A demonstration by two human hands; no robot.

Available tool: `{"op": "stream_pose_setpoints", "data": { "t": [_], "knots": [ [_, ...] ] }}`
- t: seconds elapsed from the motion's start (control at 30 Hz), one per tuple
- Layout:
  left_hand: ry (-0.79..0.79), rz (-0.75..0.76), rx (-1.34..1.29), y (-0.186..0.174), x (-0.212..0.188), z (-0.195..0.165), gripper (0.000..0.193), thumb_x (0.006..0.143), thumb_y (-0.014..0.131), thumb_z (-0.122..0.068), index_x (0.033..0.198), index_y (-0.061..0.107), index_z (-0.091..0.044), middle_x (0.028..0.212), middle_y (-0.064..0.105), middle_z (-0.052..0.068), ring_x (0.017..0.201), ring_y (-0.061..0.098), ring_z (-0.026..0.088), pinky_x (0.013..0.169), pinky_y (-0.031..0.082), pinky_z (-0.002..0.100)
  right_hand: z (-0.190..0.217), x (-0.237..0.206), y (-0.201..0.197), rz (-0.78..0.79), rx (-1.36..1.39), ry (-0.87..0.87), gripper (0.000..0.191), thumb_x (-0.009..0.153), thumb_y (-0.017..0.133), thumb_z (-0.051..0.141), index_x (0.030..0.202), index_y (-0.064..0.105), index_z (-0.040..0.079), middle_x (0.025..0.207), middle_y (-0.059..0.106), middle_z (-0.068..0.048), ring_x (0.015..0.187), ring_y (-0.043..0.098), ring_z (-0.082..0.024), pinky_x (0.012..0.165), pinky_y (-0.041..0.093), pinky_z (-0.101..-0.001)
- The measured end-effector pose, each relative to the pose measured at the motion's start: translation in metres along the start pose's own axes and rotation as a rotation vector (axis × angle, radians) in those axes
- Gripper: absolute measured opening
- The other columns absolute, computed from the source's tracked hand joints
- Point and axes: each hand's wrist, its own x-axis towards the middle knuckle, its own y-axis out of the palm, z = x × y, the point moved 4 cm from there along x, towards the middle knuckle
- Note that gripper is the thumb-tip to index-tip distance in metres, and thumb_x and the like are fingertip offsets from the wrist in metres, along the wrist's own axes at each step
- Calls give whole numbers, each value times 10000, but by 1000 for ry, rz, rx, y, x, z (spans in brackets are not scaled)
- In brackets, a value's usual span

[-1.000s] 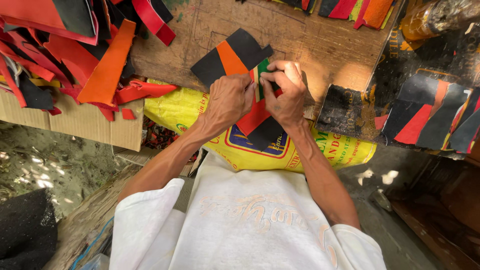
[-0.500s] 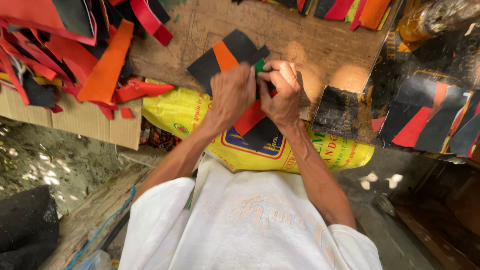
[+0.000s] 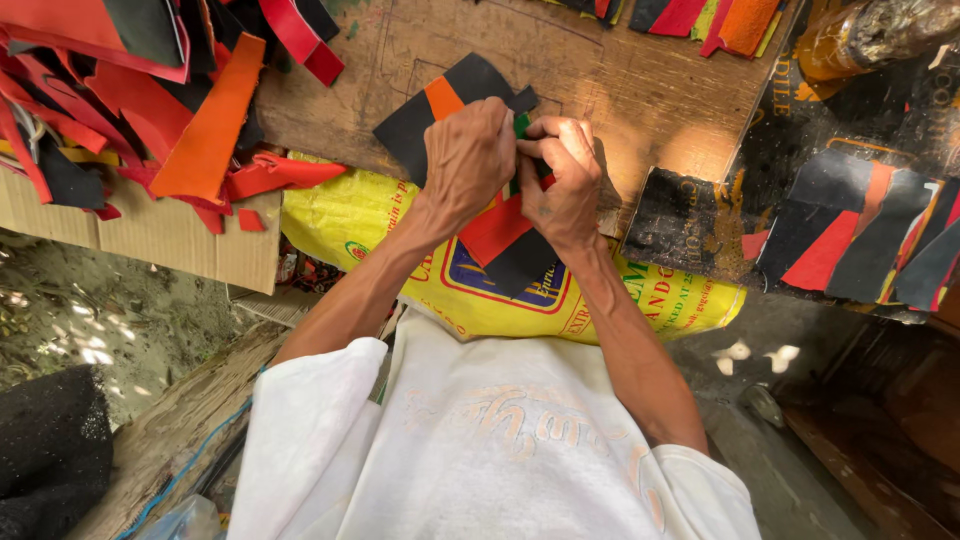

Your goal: The person sits at a wooden workbench and assembles a patchwork panel from cut red, orange, yellow, green and black foam pieces, pressing each piece onto a black foam base. They first handle a jar, then fit and press the colored pieces edge to edge, and later use a small white stick to press and trim the edges of black foam strips on the panel.

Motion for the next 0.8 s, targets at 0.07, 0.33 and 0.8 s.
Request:
{"op": "stream_pose_setpoints", "data": {
  "t": [0.07, 0.33, 0.8],
  "knots": [
    [25, 6, 0, 2, 0, 0, 234, 963, 653, -140, 774, 532, -71, 672, 581, 161, 614, 605, 383, 522, 441, 506, 0, 1, -1, -19, 0, -2, 196, 804, 786, -100, 939, 686, 1, 1057, 648, -119, 1021, 624, -319, 878, 520, -409],
    [0, 35, 24, 7, -4, 2, 227, 947, 681, -135, 782, 543, -62, 636, 574, 168, 578, 601, 394, 500, 433, 520, -2, 0, 0, -23, 31, 15, 186, 823, 791, -102, 946, 686, -9, 1056, 655, -116, 1023, 632, -299, 883, 531, -399],
    [42, 32, 3, 1, 2, -1, 218, 968, 640, -115, 790, 530, -54, 702, 596, 163, 624, 610, 380, 514, 443, 492, -2, -1, -2, -5, 5, 15, 185, 815, 792, -108, 941, 695, -13, 1069, 663, -103, 1026, 638, -297, 887, 522, -405]
  ]
}}
